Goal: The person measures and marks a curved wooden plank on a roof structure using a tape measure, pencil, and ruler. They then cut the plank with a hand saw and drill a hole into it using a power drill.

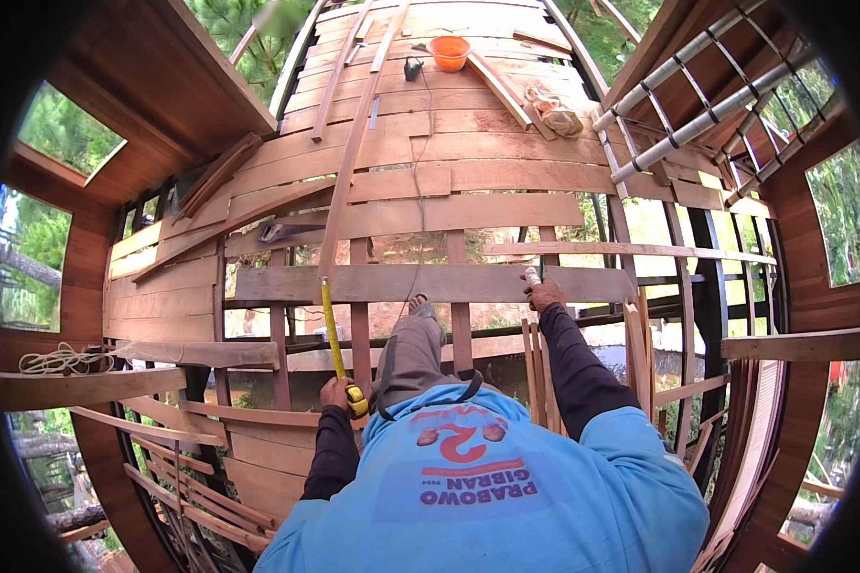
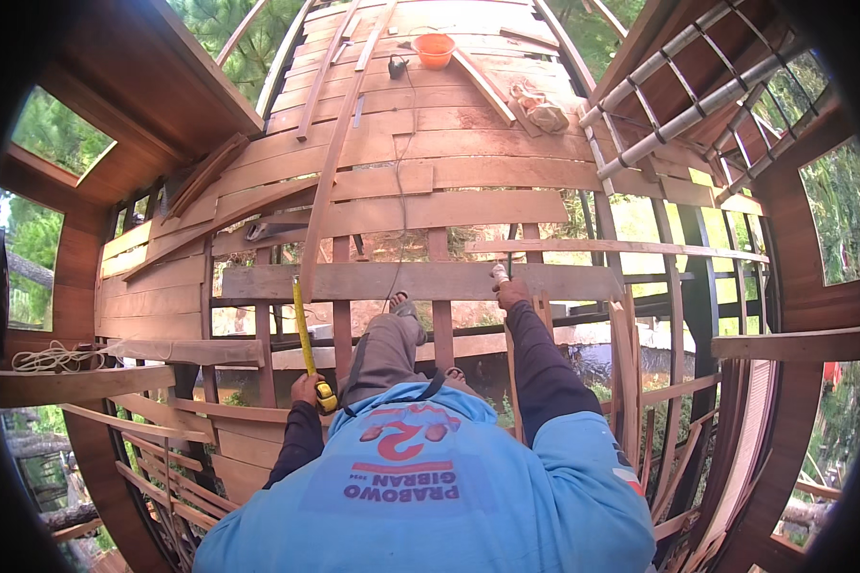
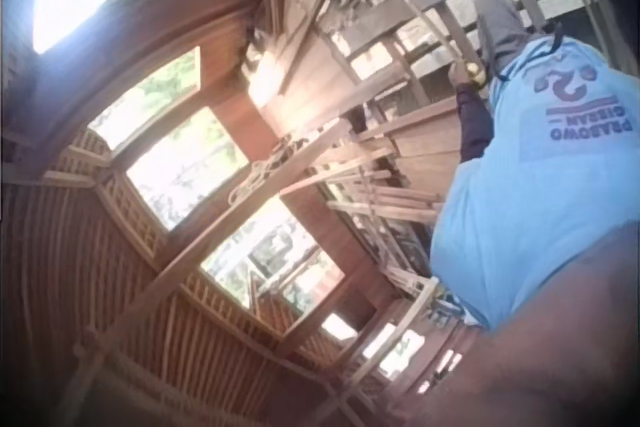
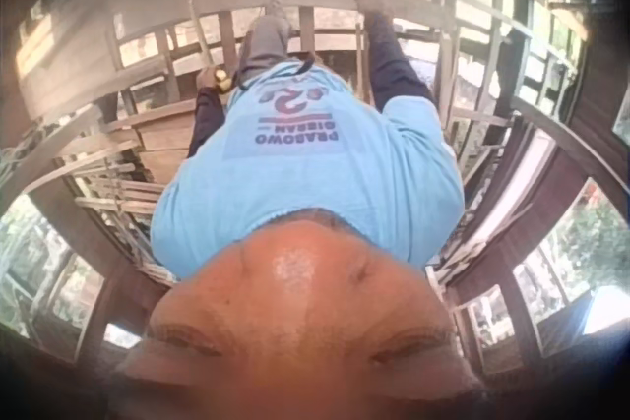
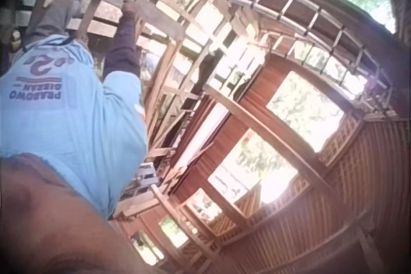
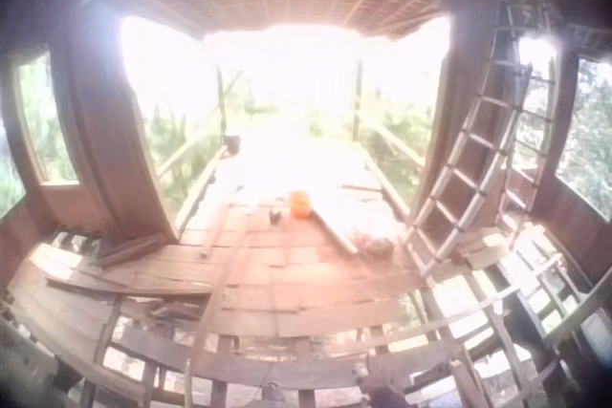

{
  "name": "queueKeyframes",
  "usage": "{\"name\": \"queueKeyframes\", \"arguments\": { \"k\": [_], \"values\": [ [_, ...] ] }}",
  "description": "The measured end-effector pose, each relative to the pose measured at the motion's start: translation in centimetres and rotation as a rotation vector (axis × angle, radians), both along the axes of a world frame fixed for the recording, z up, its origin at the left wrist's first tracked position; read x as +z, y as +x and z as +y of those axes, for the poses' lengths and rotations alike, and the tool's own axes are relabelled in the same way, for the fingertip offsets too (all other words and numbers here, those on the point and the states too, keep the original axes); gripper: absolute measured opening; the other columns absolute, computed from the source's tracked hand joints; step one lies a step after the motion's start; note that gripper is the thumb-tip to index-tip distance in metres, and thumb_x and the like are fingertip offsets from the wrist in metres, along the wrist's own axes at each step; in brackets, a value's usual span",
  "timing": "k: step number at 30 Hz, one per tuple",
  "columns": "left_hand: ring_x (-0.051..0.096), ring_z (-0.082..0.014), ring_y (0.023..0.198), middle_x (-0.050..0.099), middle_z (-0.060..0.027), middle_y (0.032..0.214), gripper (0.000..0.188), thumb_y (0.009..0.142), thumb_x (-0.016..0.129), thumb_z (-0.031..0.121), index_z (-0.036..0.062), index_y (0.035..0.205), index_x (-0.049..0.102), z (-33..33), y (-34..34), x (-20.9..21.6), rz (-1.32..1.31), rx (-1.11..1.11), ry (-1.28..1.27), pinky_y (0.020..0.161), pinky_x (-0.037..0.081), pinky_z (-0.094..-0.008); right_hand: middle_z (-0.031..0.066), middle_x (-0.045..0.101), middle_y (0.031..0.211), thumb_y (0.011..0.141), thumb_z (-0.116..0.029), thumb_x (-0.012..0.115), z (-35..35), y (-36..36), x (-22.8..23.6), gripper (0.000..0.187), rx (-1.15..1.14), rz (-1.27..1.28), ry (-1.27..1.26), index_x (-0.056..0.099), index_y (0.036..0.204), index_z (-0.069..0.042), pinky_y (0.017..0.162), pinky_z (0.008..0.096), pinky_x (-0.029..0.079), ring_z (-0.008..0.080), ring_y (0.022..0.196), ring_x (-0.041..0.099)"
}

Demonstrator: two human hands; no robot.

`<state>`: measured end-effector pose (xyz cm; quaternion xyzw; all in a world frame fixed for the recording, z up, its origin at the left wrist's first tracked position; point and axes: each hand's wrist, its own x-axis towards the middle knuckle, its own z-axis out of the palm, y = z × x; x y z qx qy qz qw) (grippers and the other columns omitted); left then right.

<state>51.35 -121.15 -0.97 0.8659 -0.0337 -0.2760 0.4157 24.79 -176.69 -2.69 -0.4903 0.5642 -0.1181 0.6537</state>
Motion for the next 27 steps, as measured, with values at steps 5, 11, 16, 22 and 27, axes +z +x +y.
{"name": "queueKeyframes", "arguments": {
  "k": [5,11,16,22,27],
  "values": [
    [0.068,-0.0167,0.078,0.074,-0.0077,0.084,0.029,0.098,0.061,0.025,0.002,0.089,0.077,-10.9,8.6,0.7,0.064,0.03,-0.024,0.077,0.053,-0.0327,-0.0025,0.06,0.07,0.096,-0.01,0.058,-0.2,17.6,0.8,0.026,0.386,-0.07,-0.039,0.077,0.113,-0.007,0.044,0.0256,0.035,0.0078,0.048,0.047],
    [0.07,-0.0188,0.079,0.075,-0.0095,0.084,0.03,0.098,0.063,0.026,0.0003,0.09,0.077,-27.2,22.6,2.4,0.063,-0.133,-0.096,0.076,0.054,-0.0344,0.0051,0.07,0.079,0.096,-0.056,0.067,0.2,31.2,6.9,0.05,0.694,-0.071,-0.04,0.083,0.102,-0.008,0.068,0.0303,0.048,0.0136,0.074,0.061],
    [0.067,-0.0132,0.081,0.074,-0.0062,0.09,0.027,0.101,0.061,0.024,0.0005,0.101,0.075,-39.5,30.4,8.8,0.242,-0.197,-0.253,0.075,0.053,-0.0295,0.005,0.071,0.085,0.094,-0.062,0.068,-6.2,43.2,10.6,0.059,0.797,-0.137,-0.081,0.077,0.121,-0.01,0.073,0.0341,0.051,0.0147,0.08,0.063],
    [0.068,-0.0118,0.088,0.074,-0.0051,0.098,0.024,0.104,0.06,0.02,-0.0009,0.108,0.071,-49.7,36.7,9.4,0.444,-0.239,-0.485,0.08,0.055,-0.0274,0.0022,0.072,0.1,0.097,-0.044,0.074,-13.3,54.6,14.9,0.045,0.799,-0.379,0.04,0.075,0.114,-0.002,0.088,0.0327,0.049,0.011,0.096,0.063],
    [0.069,-0.0128,0.087,0.075,-0.0066,0.098,0.026,0.104,0.061,0.02,-0.0026,0.113,0.072,-57.0,41.9,8.9,0.443,-0.107,-0.521,0.081,0.057,-0.0283,0.0025,0.072,0.092,0.097,-0.048,0.073,-20.1,63.4,14.3,0.046,0.885,-0.297,0.081,0.076,0.103,-0.003,0.08,0.0314,0.05,0.0114,0.088,0.063]
  ]
}}
